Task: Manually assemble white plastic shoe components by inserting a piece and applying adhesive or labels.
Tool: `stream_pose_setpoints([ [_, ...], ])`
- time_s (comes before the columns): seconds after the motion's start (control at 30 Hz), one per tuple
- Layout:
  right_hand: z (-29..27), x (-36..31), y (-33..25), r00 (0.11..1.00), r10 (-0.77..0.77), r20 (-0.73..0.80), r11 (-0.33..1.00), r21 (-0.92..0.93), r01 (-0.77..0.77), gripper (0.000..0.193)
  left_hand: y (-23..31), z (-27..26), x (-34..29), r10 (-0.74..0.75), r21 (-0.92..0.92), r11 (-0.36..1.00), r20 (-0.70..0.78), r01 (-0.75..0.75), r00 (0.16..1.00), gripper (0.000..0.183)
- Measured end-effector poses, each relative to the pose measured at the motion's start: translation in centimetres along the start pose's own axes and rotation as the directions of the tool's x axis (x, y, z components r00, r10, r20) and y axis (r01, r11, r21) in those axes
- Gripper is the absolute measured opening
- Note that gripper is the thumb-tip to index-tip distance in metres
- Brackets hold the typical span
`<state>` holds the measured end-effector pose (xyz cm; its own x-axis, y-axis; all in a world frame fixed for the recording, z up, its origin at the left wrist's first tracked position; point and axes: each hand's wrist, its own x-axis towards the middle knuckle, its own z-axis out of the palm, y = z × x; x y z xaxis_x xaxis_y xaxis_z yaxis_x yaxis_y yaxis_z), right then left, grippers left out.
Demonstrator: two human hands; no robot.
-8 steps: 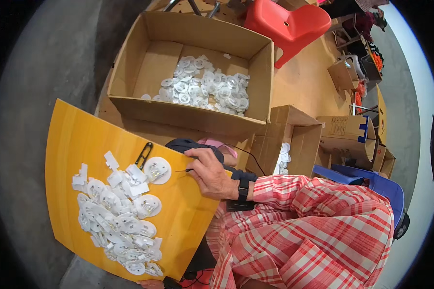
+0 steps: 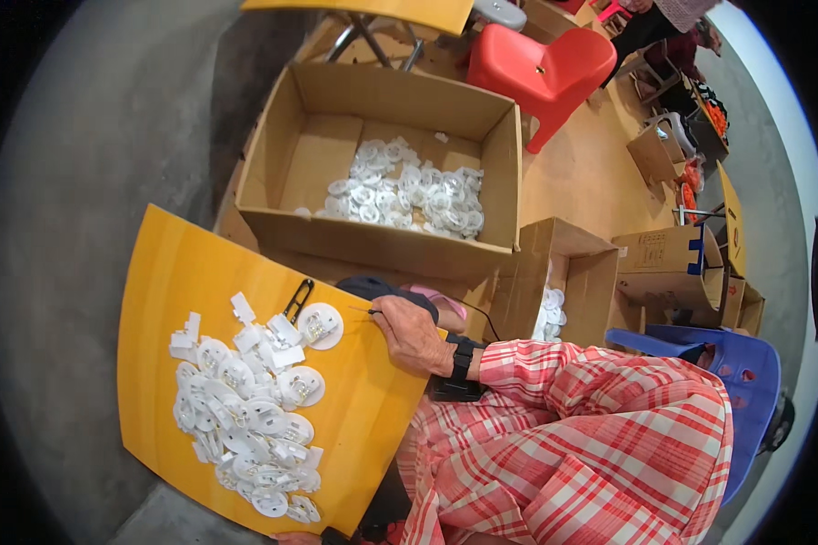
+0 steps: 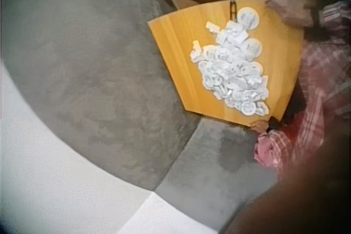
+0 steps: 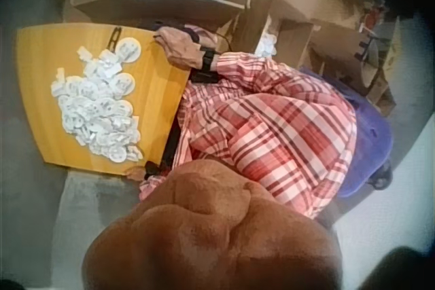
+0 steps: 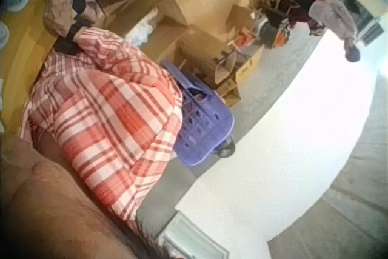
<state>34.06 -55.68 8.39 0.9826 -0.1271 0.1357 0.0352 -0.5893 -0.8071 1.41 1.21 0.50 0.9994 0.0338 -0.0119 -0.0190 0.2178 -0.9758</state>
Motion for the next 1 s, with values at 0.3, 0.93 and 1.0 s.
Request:
stream_pose_setpoints([
  [0.3,0.8,-0.2,2.0,0.998,-0.054,0.024,0.994,0.098,0.052,0.014,4.7,-5.3,8.7,-0.259,-0.098,0.96,0.053,0.263,0.964,0.035],
  [0.93,-1.1,-0.8,4.0,0.993,-0.091,0.079,0.995,-0.028,0.093,0.014,2.3,-5.5,0.8,-0.298,-0.134,0.929,0.278,0.344,0.913,0.039],
  [1.0,-1.4,-0.6,3.9,0.992,-0.1,0.081,0.993,-0.052,0.104,0.013,2.6,-6.0,0.7,-0.286,-0.156,0.928,0.288,0.339,0.914,0.04],
])
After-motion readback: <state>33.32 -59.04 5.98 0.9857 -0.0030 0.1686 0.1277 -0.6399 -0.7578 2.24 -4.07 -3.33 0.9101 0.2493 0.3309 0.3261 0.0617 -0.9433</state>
